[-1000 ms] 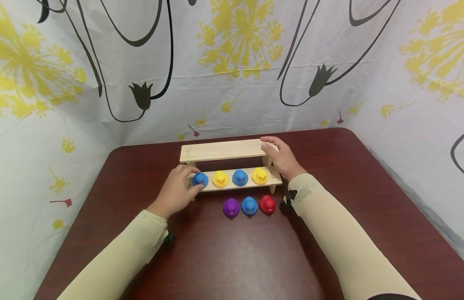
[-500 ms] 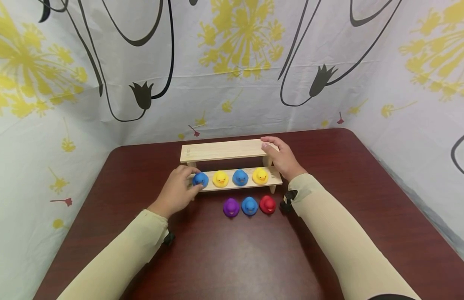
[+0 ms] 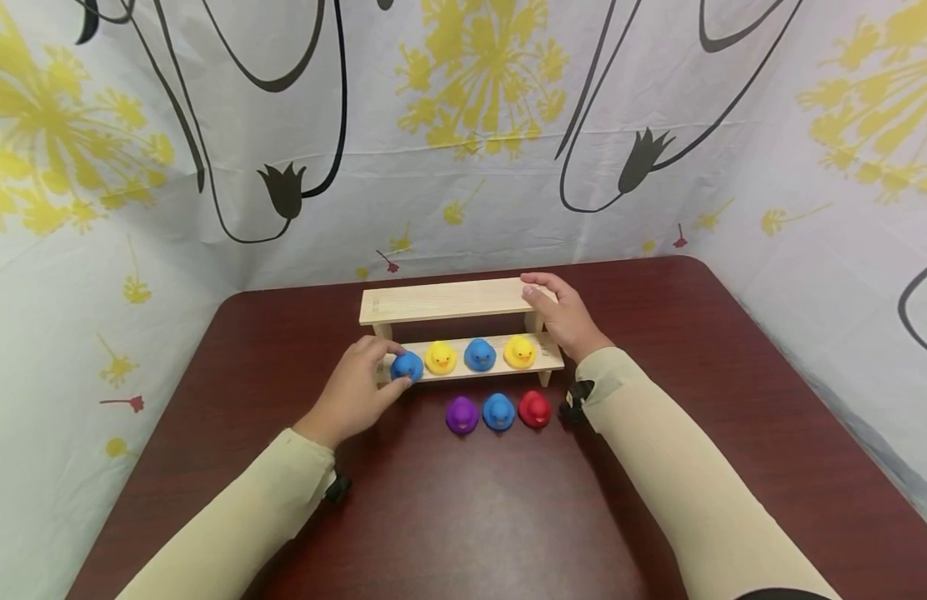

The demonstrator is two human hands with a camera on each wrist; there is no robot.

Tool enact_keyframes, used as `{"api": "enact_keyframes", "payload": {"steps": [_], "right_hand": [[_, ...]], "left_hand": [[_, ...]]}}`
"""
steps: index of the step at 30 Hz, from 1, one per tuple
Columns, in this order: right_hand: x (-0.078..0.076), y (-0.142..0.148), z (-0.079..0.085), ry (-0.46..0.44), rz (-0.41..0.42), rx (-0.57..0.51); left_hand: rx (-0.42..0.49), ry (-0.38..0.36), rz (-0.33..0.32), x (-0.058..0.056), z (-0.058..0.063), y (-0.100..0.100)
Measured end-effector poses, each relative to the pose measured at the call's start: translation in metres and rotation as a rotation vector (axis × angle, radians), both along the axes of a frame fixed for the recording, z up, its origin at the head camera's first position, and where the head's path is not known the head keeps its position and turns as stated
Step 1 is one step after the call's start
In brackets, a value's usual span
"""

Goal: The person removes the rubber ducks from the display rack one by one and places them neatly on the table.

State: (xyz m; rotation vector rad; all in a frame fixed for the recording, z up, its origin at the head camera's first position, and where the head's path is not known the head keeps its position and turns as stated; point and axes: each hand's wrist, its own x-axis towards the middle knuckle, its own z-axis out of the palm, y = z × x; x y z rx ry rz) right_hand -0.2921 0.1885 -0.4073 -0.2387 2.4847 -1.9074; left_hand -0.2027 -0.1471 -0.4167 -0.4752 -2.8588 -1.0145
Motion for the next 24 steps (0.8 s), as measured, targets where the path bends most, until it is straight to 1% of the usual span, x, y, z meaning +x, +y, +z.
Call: {"api": "enact_keyframes", "payload": {"steps": [4,11,14,18,21,24], "right_hand": [[-0.003,0.001,-0.003,-0.002,0.000,-0.008],[-0.022,0.007,-0.028,0.029,-0.015,0.000],[-0.024,0.008,-0.032,0.042,-0.016,0.006],[-0.011,0.003,-0.015,0.024,-0.004,-0.012],[-0.001,0.000,-0.003,0.011,-0.001,-0.020],[-0.001,0.000,-0.002,0.016,-0.005,-0.016]], "left_hand": [[0.025,0.015,-0.019,0.007,0.000,0.001],[0.053,0.049,-0.057,0.015,-0.002,0.002],[0.054,0.063,-0.072,0.017,-0.001,0.003],[0.066,0.085,-0.096,0.019,-0.002,0.004],[0.070,0.082,-0.106,0.021,-0.003,0.005],[0.062,0.057,-0.104,0.023,-0.003,0.007]]}}
